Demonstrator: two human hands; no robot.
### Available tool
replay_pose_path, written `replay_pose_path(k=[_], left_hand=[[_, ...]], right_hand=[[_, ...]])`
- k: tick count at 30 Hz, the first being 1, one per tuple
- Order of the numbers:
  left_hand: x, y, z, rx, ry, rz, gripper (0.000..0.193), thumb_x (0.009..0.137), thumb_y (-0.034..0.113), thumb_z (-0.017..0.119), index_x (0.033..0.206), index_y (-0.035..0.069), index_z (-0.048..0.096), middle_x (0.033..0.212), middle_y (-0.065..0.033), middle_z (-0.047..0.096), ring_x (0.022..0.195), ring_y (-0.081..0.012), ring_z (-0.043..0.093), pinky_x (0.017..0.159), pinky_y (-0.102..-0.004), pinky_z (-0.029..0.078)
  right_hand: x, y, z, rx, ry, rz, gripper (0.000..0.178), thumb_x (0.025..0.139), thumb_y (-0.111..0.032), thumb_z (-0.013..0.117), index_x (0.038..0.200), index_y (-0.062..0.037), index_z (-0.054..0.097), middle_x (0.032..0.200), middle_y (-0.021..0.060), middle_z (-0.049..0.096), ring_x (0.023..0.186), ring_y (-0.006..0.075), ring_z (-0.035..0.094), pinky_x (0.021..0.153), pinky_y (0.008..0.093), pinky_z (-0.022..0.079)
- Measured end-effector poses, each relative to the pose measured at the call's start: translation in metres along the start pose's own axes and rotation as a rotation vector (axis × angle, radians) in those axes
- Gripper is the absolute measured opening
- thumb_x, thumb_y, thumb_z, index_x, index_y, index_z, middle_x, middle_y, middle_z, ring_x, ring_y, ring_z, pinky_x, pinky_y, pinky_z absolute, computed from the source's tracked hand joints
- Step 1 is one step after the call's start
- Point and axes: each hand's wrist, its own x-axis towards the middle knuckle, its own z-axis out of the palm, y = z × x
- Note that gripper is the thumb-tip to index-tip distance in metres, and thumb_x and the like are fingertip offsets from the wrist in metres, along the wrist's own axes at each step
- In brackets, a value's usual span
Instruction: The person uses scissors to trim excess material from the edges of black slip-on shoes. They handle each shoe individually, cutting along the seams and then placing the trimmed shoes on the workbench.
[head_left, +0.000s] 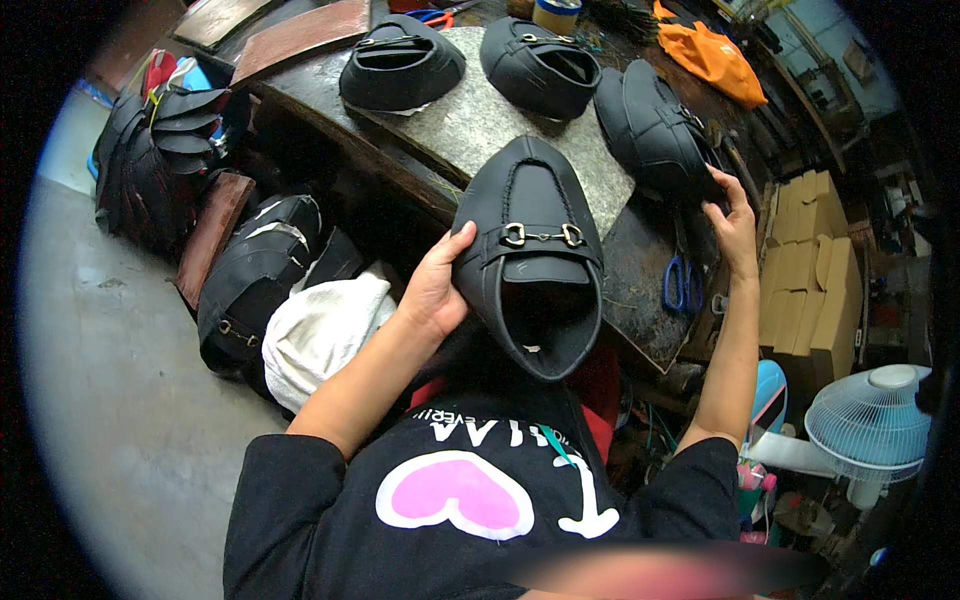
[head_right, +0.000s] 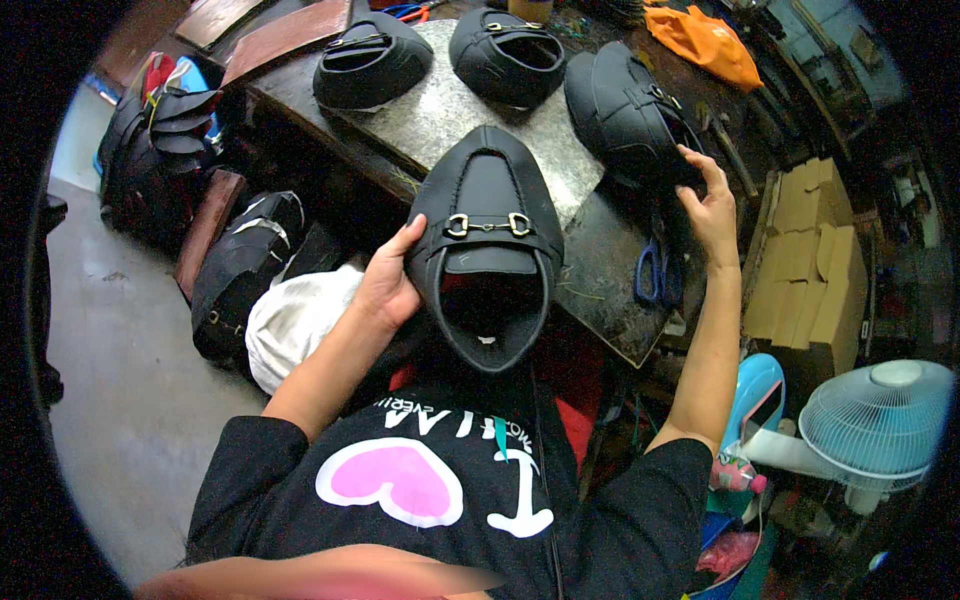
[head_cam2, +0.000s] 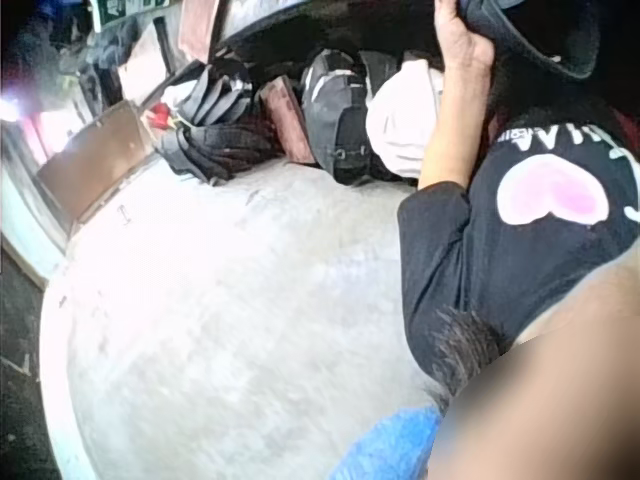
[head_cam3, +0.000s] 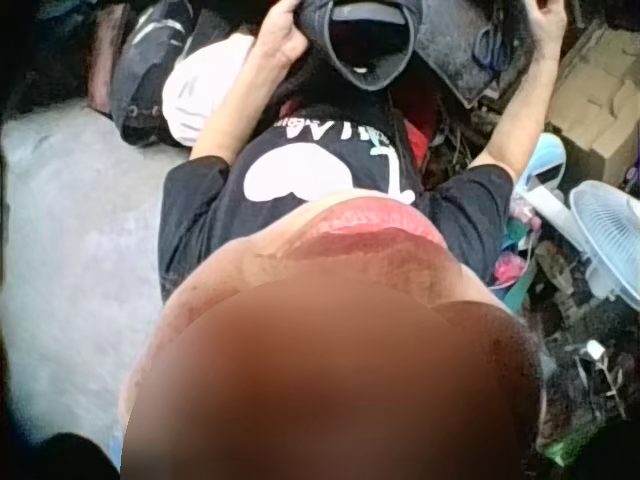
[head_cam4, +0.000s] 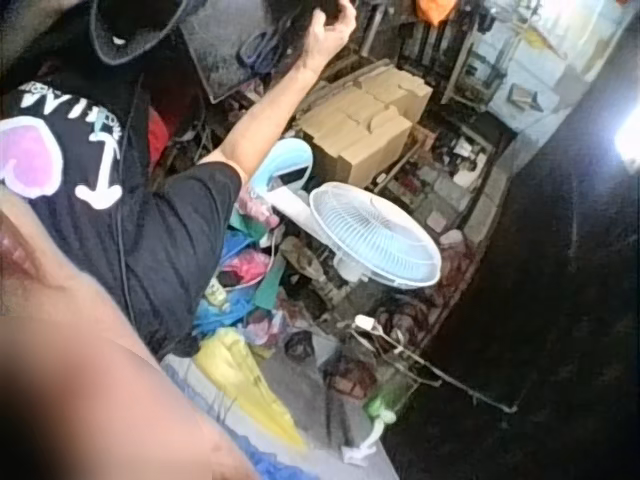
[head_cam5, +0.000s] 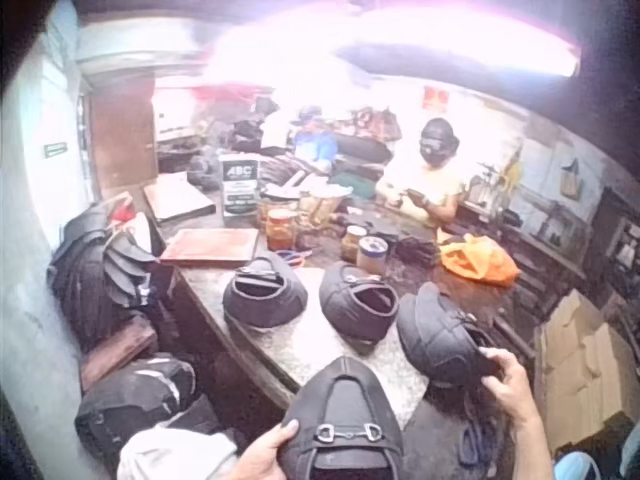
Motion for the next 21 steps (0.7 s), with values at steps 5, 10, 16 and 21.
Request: replay_pose_path(k=[5, 10, 16, 21], left_hand=[[0.001, -0.004, 0.008, -0.024, -0.006, 0.030, 0.029, 0.096, 0.016, 0.064, 0.122, 0.003, 0.060, 0.115, -0.0119, 0.069, 0.103, -0.0241, 0.068, 0.095, -0.0406, 0.055], [-0.004, 0.005, 0.002, -0.045, -0.018, 0.108, 0.030, 0.097, 0.020, 0.063, 0.122, 0.002, 0.061, 0.118, -0.0132, 0.069, 0.106, -0.0258, 0.068, 0.098, -0.0430, 0.054], [-0.007, 0.013, -0.007, -0.082, 0.000, 0.135, 0.030, 0.097, 0.020, 0.063, 0.121, 0.002, 0.061, 0.118, -0.0143, 0.069, 0.105, -0.0267, 0.068, 0.099, -0.0439, 0.053], [-0.006, 0.012, -0.006, -0.089, -0.031, 0.140, 0.030, 0.097, 0.020, 0.063, 0.122, 0.002, 0.060, 0.119, -0.0141, 0.068, 0.106, -0.0273, 0.067, 0.099, -0.0447, 0.053]], right_hand=[[0.021, -0.008, 0.006, -0.619, -0.052, -0.137, 0.040, 0.084, -0.020, 0.073, 0.120, -0.0037, 0.064, 0.125, 0.0178, 0.062, 0.120, 0.0348, 0.056, 0.112, 0.0447, 0.034], [0.066, 0.004, -0.008, -0.724, 0.129, -0.198, 0.034, 0.087, -0.012, 0.068, 0.120, -0.0023, 0.064, 0.124, 0.0157, 0.062, 0.122, 0.0327, 0.054, 0.104, 0.0416, 0.041], [0.116, -0.043, 0.043, -0.631, 0.108, -0.348, 0.038, 0.086, -0.021, 0.073, 0.121, -0.0094, 0.067, 0.122, 0.0129, 0.065, 0.117, 0.0322, 0.058, 0.103, 0.0409, 0.043], [0.116, -0.093, 0.131, -0.607, 0.059, -0.596, 0.051, 0.086, -0.032, 0.073, 0.131, -0.0113, 0.061, 0.131, 0.0121, 0.060, 0.126, 0.0311, 0.051, 0.108, 0.0408, 0.042]])
